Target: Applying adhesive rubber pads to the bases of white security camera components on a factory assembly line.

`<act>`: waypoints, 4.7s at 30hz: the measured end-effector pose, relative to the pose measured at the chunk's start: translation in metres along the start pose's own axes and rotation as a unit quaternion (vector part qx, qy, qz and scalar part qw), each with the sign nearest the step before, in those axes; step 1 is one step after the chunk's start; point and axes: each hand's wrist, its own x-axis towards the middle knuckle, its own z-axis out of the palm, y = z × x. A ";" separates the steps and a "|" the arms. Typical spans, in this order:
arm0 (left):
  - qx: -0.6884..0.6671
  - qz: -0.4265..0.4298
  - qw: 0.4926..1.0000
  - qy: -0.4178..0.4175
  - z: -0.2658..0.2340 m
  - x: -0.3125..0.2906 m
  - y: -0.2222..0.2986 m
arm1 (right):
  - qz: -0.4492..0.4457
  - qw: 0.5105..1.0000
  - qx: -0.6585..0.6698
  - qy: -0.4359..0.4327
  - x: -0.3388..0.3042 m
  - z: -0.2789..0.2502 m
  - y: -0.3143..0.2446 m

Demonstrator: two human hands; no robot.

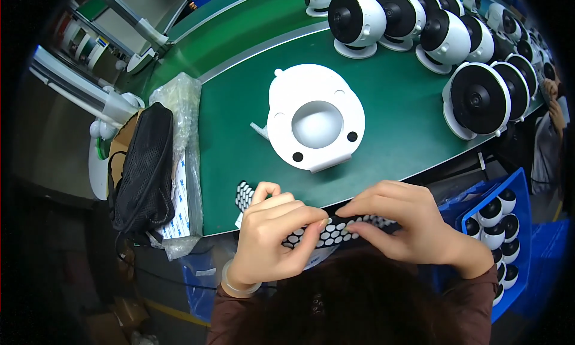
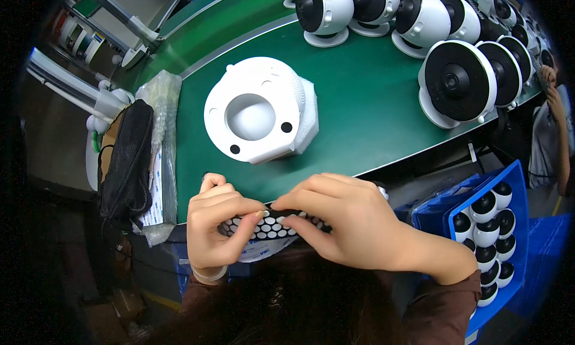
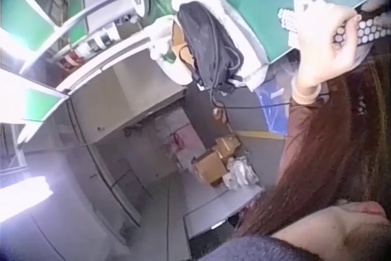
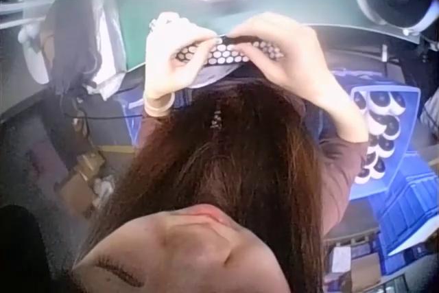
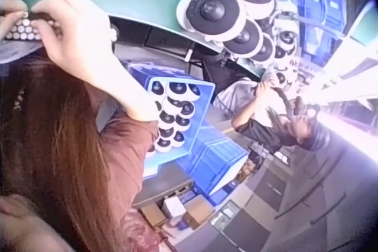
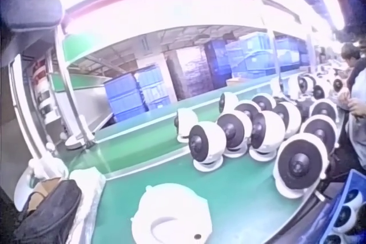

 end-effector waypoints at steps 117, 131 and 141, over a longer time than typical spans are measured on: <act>-0.084 -0.029 0.975 0.206 0.007 0.015 -0.043 | -0.068 0.972 -0.182 0.135 0.099 0.007 -0.008; 0.007 -0.095 0.990 0.107 -0.036 -0.022 -0.025 | 0.207 0.975 0.078 -0.005 0.220 -0.049 0.022; -0.057 -0.136 0.988 0.054 -0.046 -0.025 -0.041 | -0.233 0.895 -0.337 0.176 0.356 0.032 0.155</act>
